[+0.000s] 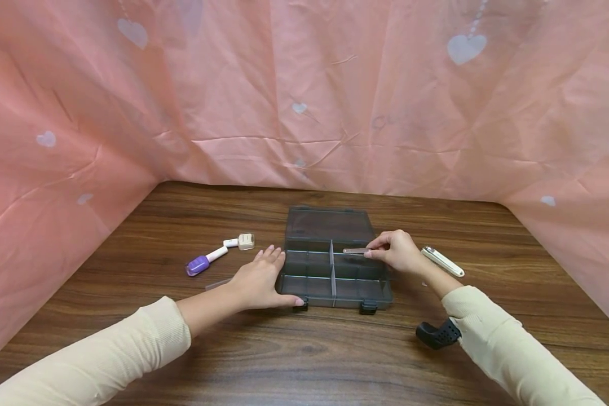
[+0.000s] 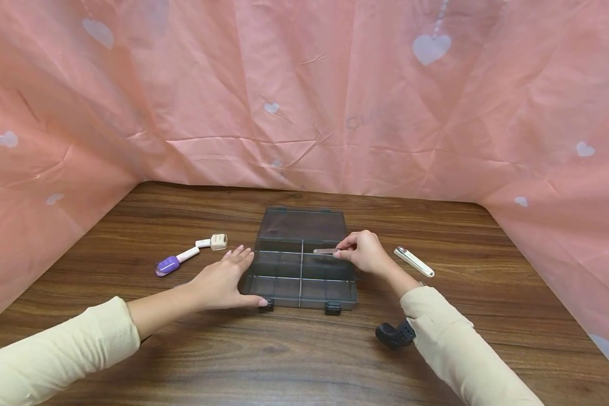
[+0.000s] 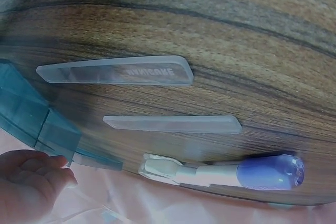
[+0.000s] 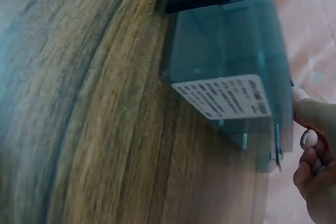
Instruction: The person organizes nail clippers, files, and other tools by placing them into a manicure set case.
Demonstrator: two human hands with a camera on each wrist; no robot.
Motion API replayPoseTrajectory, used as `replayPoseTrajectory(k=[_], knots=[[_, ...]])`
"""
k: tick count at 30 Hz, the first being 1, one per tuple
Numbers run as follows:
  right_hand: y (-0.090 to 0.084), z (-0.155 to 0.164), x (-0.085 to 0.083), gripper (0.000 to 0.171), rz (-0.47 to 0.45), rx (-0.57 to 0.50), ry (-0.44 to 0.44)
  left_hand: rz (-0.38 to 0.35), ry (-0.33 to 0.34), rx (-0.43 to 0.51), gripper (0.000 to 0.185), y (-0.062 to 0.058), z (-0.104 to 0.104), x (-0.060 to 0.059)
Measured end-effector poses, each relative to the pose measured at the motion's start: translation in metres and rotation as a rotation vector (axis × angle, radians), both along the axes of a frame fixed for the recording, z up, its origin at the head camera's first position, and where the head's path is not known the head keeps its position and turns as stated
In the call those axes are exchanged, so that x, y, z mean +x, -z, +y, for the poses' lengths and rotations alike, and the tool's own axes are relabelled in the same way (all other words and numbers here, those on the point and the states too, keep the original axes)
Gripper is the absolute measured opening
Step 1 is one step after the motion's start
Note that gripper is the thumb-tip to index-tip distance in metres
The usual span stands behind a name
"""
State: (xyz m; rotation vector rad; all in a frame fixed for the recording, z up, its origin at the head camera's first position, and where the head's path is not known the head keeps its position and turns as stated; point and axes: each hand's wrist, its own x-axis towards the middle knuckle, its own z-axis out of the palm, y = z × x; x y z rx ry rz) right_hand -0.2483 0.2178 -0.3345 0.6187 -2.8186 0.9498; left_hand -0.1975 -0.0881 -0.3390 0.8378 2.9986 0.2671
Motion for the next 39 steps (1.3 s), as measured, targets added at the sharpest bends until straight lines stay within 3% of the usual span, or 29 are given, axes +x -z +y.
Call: replayPoseTrajectory(k=[14, 21, 29, 34, 39], knots=[[0.008, -0.024, -0.008, 0.011, 0.022, 0.274, 0.045, -0.007, -0.014, -0.008, 0.103, -0.001, 0.001, 0.001], [0.007, -0.026, -0.008, 0.014, 0.063, 0.337, 0.042, -0.007, -0.016, -0.016, 0.103, -0.001, 0.001, 0.002], [0.007, -0.019, -0.003, 0.016, 0.087, 0.204, 0.042, -0.015, -0.021, -0.017, 0.103, 0.000, 0.001, 0.001], [0.005, -0.009, 0.003, 0.011, 0.210, 0.070, 0.027, -0.018, -0.025, -0.027, 0.104, -0.001, 0.001, 0.002], [0.004, 0.002, 0.012, 0.010, 0.315, 0.006, 0.035, -0.015, -0.013, -0.009, 0.104, 0.000, 0.001, 0.001]])
